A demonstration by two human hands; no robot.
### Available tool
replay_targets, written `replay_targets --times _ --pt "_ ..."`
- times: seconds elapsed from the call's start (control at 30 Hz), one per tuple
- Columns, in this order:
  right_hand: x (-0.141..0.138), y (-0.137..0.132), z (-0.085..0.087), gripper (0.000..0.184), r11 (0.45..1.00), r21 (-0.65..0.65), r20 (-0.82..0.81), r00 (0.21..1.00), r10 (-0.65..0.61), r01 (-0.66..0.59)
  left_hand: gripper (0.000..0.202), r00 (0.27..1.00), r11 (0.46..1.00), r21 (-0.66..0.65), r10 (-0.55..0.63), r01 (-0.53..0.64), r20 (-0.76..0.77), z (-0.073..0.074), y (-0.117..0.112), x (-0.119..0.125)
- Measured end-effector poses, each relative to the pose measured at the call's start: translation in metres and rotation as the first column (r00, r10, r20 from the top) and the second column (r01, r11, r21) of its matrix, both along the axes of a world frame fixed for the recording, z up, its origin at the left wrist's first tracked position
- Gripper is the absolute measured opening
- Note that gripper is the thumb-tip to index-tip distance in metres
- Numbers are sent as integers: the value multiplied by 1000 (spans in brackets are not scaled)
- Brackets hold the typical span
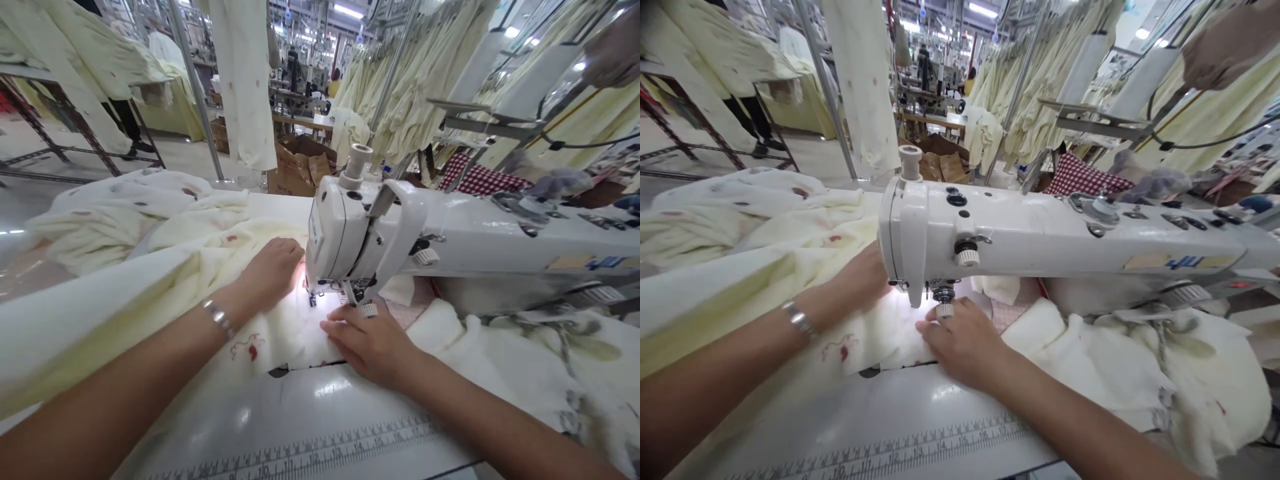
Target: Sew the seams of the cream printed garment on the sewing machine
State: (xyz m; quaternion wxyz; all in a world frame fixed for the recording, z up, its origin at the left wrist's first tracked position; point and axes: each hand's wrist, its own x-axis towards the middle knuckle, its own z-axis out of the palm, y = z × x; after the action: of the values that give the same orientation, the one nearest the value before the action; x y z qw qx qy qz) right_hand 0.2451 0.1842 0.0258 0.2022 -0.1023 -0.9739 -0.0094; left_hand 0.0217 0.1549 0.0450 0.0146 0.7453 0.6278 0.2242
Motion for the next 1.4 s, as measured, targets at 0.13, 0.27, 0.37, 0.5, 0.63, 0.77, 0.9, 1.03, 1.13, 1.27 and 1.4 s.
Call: replay_targets --times 0.13,0.27,0.37,0.5,0.63,0.77,0.9,1.03,1.13,1.27,1.4 --pt "-6 -17 -4 18 993 -83 -2 996 85 -85 17 1000 996 -87 14 -16 -20 0 -68 30" --pt "-12 -18 -9 17 996 -53 -63 996 67 -71 13 999 998 -41 -49 49 -8 -12 -99 43" --pt "-14 -18 -10 16 998 -24 -90 994 59 -61 26 998 998 -44 -52 54 37 -13 -92 40" --pt "-18 -20 -12 15 998 5 -109 992 63 -63 20 976 982 -132 152 -131 159 -4 -73 31" --pt "-21 -18 -14 17 997 22 -98 992 82 -80 18 972 966 -152 223 -209 79 -5 -51 23" --pt "-18 -11 -15 21 986 25 -62 985 163 -162 19 990 979 -156 138 -132 27 -24 -36 17" --pt "-13 -8 -17 21 978 2 -35 977 209 -209 24 998 984 -166 59 -59 -5 -28 -40 16" --pt "-15 -9 -18 21 984 -60 -43 985 165 -168 26 1000 988 -153 10 -7 18 -14 -66 34" --pt "-16 -10 -19 21 985 -90 -58 988 144 -149 36 1000 995 -102 -13 16 27 -12 -86 54" --pt "-13 -10 -19 22 987 -63 -67 987 143 -148 35 996 992 -100 71 -77 -56 -26 -93 63" --pt "-7 -8 -16 23 984 18 -29 983 180 -179 36 990 984 -153 68 -87 -122 -34 -89 55"
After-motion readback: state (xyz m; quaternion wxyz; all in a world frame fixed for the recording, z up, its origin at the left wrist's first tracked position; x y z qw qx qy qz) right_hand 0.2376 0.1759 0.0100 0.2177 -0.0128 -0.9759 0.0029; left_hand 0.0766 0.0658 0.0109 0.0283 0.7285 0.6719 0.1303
